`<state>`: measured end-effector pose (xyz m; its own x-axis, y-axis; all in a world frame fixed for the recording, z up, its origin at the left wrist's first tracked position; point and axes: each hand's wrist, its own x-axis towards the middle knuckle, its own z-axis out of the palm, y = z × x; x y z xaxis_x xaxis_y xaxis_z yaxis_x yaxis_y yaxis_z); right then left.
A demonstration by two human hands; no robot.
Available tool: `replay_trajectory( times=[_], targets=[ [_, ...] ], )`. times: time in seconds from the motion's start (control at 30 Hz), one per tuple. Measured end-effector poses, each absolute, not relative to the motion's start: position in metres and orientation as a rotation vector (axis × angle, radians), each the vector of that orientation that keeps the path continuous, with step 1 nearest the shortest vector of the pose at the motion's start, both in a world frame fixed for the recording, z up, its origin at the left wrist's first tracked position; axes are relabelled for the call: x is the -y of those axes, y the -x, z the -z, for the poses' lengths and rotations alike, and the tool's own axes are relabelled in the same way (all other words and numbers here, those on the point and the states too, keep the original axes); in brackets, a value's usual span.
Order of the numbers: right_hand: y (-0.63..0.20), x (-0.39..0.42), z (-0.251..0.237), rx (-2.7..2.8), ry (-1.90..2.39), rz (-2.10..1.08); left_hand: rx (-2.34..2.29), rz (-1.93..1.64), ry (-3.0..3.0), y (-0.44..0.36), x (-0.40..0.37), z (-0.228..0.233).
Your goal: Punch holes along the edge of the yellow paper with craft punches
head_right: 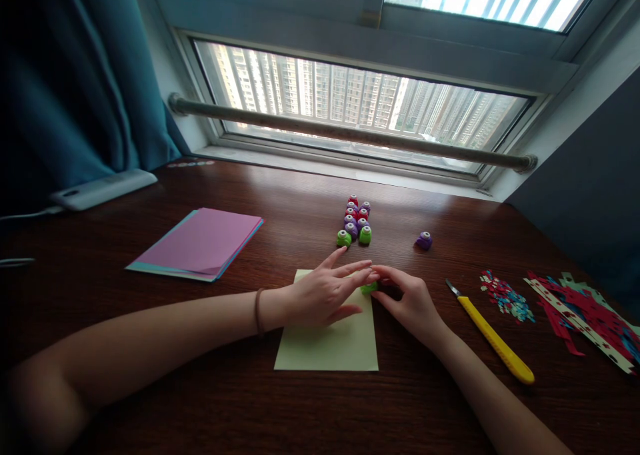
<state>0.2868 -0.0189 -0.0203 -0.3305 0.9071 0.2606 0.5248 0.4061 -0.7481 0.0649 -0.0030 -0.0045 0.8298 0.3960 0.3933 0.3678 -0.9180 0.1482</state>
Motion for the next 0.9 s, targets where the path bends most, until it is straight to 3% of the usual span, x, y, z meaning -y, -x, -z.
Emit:
replay_trajectory(
  times=[0.23, 0.47, 0.9],
  targets=[
    [-0.279, 0.018, 0.014, 1.741, 1.174, -0.883, -0.639, -0.667, -2.903, -0.065, 0.006, 0.002],
    [-0.247, -0.018, 0.003, 1.697, 1.693, -0.329, -0.626, -0.733, -2.9, -0.065, 0.005, 0.006],
    [-0.211, -0.034, 0.003, 1.842, 2.137, -0.094, -0.657, -0.634, -2.979, -0.064, 0.005, 0.004]
  ],
)
